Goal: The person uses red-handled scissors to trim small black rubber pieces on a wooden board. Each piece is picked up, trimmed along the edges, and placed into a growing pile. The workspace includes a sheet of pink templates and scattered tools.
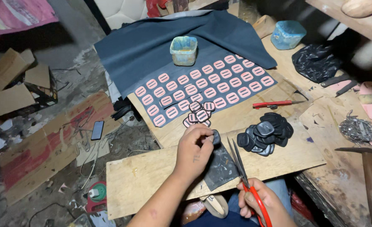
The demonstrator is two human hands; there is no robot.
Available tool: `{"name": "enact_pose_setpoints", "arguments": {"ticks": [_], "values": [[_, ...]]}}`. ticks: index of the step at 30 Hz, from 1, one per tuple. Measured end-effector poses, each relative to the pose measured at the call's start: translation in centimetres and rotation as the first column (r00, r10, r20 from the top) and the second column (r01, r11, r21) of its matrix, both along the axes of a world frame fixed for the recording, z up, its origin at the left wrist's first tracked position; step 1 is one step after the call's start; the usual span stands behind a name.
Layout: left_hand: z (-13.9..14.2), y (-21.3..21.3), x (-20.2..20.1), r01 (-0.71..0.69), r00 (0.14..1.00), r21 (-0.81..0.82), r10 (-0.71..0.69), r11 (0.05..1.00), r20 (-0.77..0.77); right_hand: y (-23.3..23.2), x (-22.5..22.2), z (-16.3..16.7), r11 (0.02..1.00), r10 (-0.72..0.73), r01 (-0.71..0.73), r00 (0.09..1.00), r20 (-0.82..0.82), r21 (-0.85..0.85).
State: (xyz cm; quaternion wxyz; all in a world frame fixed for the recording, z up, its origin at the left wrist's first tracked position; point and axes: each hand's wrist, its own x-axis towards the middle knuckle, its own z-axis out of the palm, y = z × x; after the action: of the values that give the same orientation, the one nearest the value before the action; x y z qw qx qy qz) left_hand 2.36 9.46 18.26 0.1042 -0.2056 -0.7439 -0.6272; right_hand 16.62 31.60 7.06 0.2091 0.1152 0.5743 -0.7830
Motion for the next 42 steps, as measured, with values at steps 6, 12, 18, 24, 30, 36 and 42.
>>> {"name": "enact_pose_setpoints", "arguments": {"ticks": [6, 12, 18, 24, 30, 36, 42], "values": [[-0.6, -2.4, 3.2, -0.168, 0.856, 0.466, -0.106, 0.869, 0.506, -2.0, -0.6, 0.9, 0.953, 0.281, -0.282, 0.959, -0.032, -0.112], [-1.4, -4.3, 4.5, -0.295, 0.739, 0.539, -0.169, 0.789, 0.652, -3.2, -0.9, 1.7, 0.937, 0.339, -0.333, 0.94, 0.038, -0.109], [-2.0, -5.1, 4.6, -0.317, 0.718, 0.552, -0.186, 0.771, 0.671, -3.2, -1.1, 2.1, 0.928, 0.372, -0.371, 0.928, 0.007, -0.031], [-1.9, -5.7, 4.3, -0.25, 0.762, 0.565, -0.2, 0.786, 0.616, -2.6, -1.4, 2.6, 0.923, 0.385, -0.384, 0.922, 0.037, -0.027], [-1.8, -6.4, 4.3, -0.163, 0.786, 0.564, -0.239, 0.809, 0.57, -2.5, -1.4, 2.8, 0.924, 0.382, -0.382, 0.923, 0.05, -0.015], [-1.9, -6.5, 4.4, -0.133, 0.778, 0.509, -0.228, 0.851, 0.585, -3.1, -1.1, 2.3, 0.936, 0.32, -0.333, 0.94, 0.121, 0.113], [-2.2, -6.4, 4.3, -0.129, 0.786, 0.512, -0.227, 0.849, 0.574, -3.9, -0.6, 2.4, 0.958, 0.184, -0.211, 0.972, 0.146, 0.194]]}}
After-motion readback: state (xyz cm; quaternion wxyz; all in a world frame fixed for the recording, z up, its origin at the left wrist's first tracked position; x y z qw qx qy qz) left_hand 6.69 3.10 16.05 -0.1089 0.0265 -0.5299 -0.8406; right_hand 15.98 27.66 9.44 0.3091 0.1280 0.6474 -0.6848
